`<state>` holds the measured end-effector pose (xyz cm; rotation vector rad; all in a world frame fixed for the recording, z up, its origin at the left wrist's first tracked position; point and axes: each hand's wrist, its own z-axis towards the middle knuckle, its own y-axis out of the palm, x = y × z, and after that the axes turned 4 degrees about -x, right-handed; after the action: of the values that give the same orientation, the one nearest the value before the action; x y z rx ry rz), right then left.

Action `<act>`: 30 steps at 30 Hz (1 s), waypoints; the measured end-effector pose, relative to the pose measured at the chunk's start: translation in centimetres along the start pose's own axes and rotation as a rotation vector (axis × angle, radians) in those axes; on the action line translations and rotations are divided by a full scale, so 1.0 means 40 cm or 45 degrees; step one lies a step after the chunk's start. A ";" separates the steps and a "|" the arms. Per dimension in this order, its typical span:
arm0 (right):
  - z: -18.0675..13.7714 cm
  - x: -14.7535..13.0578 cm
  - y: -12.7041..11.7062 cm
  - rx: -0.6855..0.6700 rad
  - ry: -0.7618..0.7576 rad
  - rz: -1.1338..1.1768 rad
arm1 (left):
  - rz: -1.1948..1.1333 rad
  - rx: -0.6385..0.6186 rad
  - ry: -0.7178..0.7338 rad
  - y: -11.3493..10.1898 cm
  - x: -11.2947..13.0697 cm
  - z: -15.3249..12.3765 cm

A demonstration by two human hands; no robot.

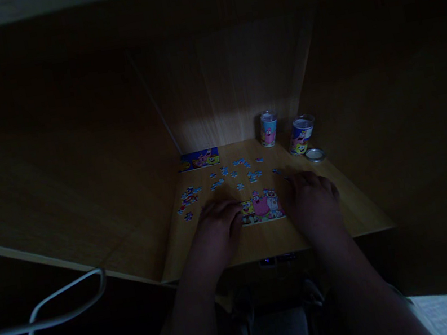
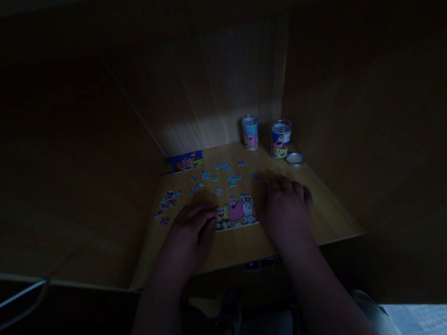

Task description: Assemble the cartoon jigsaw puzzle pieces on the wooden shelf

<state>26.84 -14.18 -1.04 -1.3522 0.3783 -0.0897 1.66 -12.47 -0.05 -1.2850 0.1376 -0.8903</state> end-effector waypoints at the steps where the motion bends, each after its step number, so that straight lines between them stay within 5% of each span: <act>1: 0.000 0.000 0.000 0.003 0.003 0.003 | -0.004 -0.001 -0.001 0.001 -0.001 -0.001; 9: 0.000 -0.001 0.001 0.012 0.004 0.004 | -0.030 0.026 -0.028 0.006 -0.005 -0.002; 17: -0.001 0.001 0.007 0.033 -0.001 -0.004 | 0.074 0.283 -0.332 0.004 -0.041 -0.011; 30: -0.006 -0.006 -0.010 0.004 0.011 0.000 | 0.276 0.116 -0.469 -0.001 -0.027 -0.002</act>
<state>26.59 -14.43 -0.66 -1.3491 0.3851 -0.0957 0.87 -11.84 -0.44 -1.2995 -0.0537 -0.4598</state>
